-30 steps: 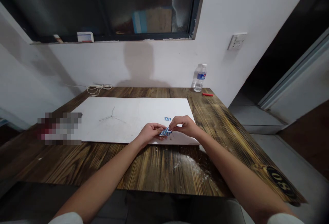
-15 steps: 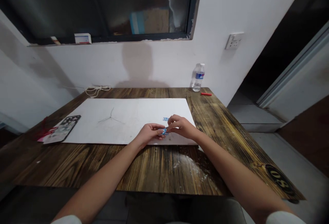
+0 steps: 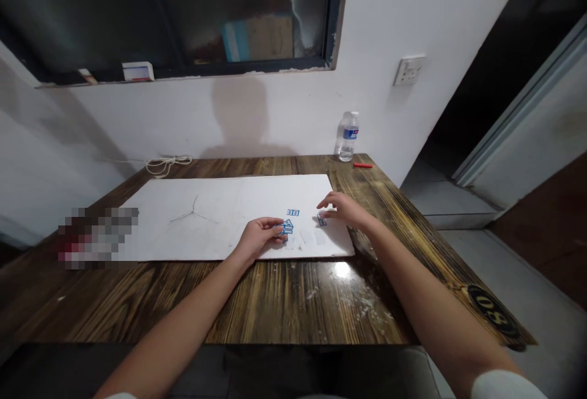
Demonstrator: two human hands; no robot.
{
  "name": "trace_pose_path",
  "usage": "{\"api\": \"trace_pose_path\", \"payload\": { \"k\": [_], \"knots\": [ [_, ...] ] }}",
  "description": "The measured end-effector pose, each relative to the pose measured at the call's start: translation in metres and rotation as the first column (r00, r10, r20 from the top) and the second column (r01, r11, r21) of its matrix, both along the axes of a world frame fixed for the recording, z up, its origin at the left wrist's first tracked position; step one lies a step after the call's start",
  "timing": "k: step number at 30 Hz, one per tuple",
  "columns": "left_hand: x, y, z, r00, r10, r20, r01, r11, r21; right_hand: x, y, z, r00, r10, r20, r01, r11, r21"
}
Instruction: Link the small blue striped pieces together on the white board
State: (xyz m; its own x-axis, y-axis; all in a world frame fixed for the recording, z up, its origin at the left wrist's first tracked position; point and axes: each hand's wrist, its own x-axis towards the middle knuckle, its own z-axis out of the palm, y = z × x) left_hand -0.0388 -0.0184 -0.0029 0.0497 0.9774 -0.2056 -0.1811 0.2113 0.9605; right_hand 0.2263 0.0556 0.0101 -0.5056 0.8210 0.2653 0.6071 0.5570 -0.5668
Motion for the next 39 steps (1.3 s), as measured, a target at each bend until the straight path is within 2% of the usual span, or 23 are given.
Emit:
{"api": "trace_pose_path", "payload": {
  "k": [3,7,15,19,26,32,36,39],
  "knots": [
    [-0.002,0.002,-0.003,1.0,0.0,-0.001,0.0,1.0,0.009,0.002,0.005,-0.009,0.993,-0.053,0.109,0.059,0.997,-0.049],
    [-0.004,0.003,-0.005,1.0,-0.003,-0.007,0.003,1.0,0.029,-0.001,0.005,-0.016,0.975,-0.089,0.201,0.1,0.994,-0.043],
    [-0.003,0.003,-0.005,1.0,0.004,0.005,-0.004,0.999,0.033,-0.004,0.011,-0.031,0.965,-0.12,0.233,0.133,0.99,-0.041],
    [-0.003,0.004,-0.006,1.0,-0.003,0.027,0.002,0.999,0.032,-0.006,0.012,-0.03,0.965,-0.13,0.226,0.143,0.989,-0.04],
    [-0.002,0.003,-0.005,1.0,-0.002,0.019,0.001,0.999,0.037,-0.006,0.002,-0.015,0.979,-0.173,0.11,0.186,0.975,-0.123],
    [-0.001,0.001,-0.002,0.999,0.015,0.034,-0.015,1.0,0.013,-0.004,0.002,-0.009,0.986,-0.126,-0.107,0.111,0.985,-0.131],
    [0.001,0.001,0.0,0.999,0.026,0.04,-0.026,1.0,0.012,-0.014,-0.006,-0.001,0.938,-0.152,-0.31,0.097,0.978,-0.187],
    [0.002,0.0,0.001,0.999,0.029,0.037,-0.03,0.999,0.021,-0.03,-0.018,0.006,0.86,-0.148,-0.488,0.003,0.958,-0.285]
  ]
}}
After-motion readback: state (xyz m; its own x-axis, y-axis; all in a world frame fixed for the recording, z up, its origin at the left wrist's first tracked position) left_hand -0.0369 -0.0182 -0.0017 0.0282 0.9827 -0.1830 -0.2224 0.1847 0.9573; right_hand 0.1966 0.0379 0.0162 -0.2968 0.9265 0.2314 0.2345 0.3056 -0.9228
